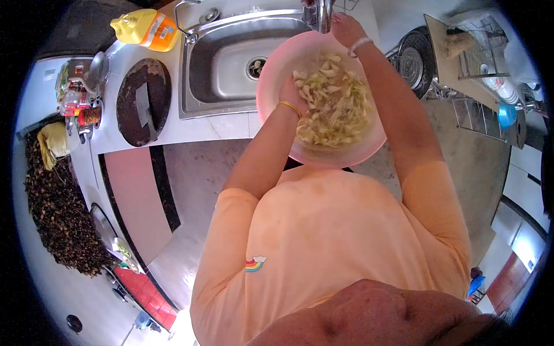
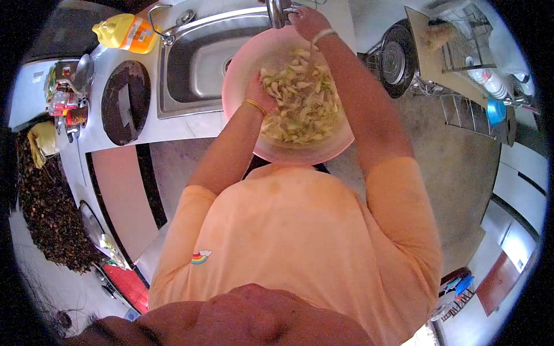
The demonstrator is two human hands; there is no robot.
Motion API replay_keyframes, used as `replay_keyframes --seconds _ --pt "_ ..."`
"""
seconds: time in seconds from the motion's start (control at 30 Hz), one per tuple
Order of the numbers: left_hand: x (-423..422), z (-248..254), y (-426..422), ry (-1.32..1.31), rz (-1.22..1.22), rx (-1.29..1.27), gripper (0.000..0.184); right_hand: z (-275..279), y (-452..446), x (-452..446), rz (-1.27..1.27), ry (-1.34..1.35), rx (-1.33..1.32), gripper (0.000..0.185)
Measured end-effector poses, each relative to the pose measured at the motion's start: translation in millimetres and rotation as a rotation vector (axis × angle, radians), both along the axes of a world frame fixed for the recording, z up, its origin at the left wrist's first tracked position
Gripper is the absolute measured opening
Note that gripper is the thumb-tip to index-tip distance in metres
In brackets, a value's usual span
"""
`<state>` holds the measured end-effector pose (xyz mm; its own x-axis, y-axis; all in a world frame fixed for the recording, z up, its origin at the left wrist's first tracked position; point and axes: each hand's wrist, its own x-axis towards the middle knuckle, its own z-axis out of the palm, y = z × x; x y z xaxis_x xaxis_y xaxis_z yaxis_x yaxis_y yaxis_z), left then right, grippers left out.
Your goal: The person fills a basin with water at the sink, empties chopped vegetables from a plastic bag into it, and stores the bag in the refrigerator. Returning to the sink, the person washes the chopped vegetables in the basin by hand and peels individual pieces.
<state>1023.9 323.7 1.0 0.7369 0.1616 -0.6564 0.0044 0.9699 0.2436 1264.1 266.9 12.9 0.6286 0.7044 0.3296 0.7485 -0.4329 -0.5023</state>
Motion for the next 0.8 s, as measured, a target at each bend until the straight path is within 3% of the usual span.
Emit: replay_keyframes --seconds 0.03,0.13,0.2,0.33,0.43,0.5,0.53,0.6,0.73,0.8 --pt "0 22 -2 0.075 -0.011 -0.007 0.043 36 -12 -38 -0.071 0.17 0.238 0.029" --pt "4 -3 0 0.053 0.021 -0.01 0.046 27 -40 -81 -0.036 -0.006 0.234 0.023" --pt "6 5 -2 0.083 0.013 0.005 0.045 10 -53 -101 -0.048 0.085 -0.123 0.034" --pt "9 1 -8 0.133 -0.039 0.124 0.045 -16 -40 -121 -0.187 0.219 -0.284 0.036" --pt "13 30 -19 0.09 -0.097 0.036 0.045 -17 -27 -141 -0.106 0.285 -0.37 0.039" --pt "15 6 -12 -0.036 -0.076 -0.048 0.045 -30 -17 -157 -0.05 1.109 -0.073 0.037" --pt "16 -2 -9 -0.157 -0.033 -0.133 0.046 -23 -19 -168 -0.06 1.109 -0.068 0.037" --pt "16 -3 -16 -0.163 -0.035 -0.127 0.047 0 -29 -195 -0.066 0.284 0.061 0.027" --pt "10 6 -33 -0.19 -0.037 -0.085 0.05 10 -37 -184 -0.035 0.497 0.106 0.027" --pt "9 18 -42 -0.167 -0.038 -0.07 0.048 10 -41 -168 -0.115 0.642 -0.036 0.026"
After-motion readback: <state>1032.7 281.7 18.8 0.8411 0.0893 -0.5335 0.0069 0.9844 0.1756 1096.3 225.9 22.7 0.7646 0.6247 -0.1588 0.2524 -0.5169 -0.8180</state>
